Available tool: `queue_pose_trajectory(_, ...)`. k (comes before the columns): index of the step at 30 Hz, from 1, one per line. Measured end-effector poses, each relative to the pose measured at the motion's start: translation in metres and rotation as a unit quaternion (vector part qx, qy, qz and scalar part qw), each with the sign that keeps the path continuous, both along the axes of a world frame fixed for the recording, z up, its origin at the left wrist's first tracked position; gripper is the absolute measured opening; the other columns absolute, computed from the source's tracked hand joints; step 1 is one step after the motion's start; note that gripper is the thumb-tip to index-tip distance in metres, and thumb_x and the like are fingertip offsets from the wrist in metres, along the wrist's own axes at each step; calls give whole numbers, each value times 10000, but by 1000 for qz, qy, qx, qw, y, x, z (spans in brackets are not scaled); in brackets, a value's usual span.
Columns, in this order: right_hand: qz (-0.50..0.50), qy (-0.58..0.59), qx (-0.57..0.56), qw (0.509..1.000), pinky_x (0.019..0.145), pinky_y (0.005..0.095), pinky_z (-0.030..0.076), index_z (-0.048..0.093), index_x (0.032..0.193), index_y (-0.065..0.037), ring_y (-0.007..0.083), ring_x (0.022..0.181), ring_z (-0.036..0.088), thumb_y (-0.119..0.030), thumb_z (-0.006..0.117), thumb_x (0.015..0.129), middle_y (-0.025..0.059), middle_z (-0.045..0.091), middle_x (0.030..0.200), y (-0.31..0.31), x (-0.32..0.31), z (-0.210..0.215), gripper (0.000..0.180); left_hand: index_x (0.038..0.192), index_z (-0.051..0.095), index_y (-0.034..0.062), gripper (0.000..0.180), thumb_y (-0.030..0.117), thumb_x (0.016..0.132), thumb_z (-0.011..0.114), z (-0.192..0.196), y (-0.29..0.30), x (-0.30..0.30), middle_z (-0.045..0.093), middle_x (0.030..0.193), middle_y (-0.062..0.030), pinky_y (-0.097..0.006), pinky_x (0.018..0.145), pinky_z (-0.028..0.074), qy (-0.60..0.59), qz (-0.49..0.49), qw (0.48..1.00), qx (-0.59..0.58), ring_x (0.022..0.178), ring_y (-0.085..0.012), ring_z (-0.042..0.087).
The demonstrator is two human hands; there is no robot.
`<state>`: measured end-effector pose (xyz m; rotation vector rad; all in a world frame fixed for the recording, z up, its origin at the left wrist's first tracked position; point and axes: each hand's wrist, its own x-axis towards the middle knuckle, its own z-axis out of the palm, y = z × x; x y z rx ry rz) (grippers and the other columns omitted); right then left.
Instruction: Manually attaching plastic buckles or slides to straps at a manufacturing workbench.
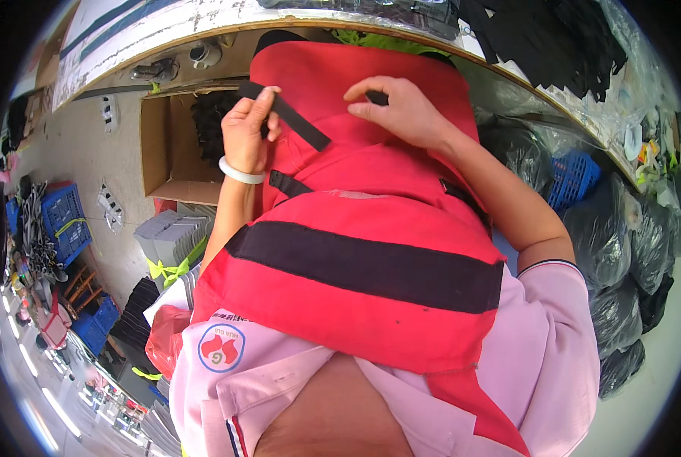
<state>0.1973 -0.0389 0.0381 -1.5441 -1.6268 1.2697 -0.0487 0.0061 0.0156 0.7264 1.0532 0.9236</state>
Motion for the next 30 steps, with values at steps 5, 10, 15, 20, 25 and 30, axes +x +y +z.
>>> queue_pose_trajectory(5,4,71,-30,997,657,253,455,678,932,-2,110,724,584,-226,688,846,44,636,780,19,-28,15,240,1015,682,-10,191,151,926,632,-1,-10,32,574,645,-19,-216,452,325,62,-77,991,85,486,-70,434)
queue_pose_trajectory(10,-56,96,-141,984,438,206,336,646,850,-48,35,476,447,-199,636,889,-3,573,600,29,-14,21,156,1330,460,-7,366,110,984,489,3,4,25,574,1190,-161,-281,841,535,-333,-46,925,-180,1007,-232,623)
queue_pose_trajectory(15,-46,146,-146,977,429,178,289,617,964,-62,3,479,409,-218,604,936,-22,590,695,28,-2,16,159,1374,395,-29,407,2,972,443,-6,-6,11,516,1295,-246,-382,943,530,-237,-165,953,-89,1146,-332,583)
queue_pose_trajectory(20,-43,186,-195,962,429,183,324,641,954,-47,16,476,426,-184,608,918,-14,578,645,20,-17,23,145,1346,415,-48,393,-15,958,471,0,-12,25,631,1104,-219,-360,768,594,-162,-142,977,-2,906,-303,684)
queue_pose_trajectory(25,-39,181,-230,955,375,190,332,629,990,-30,37,418,456,-201,597,925,46,630,648,14,-33,45,185,1210,528,-73,270,32,961,512,7,-10,29,676,925,-153,-292,652,580,-67,-73,995,15,767,-222,692)
queue_pose_trajectory(30,-106,241,-257,930,378,198,340,619,976,-6,50,420,464,-212,607,921,60,627,670,13,-31,32,214,1057,630,-82,196,68,953,557,8,-11,31,683,789,-104,-236,568,521,-43,-60,995,64,658,-144,652)
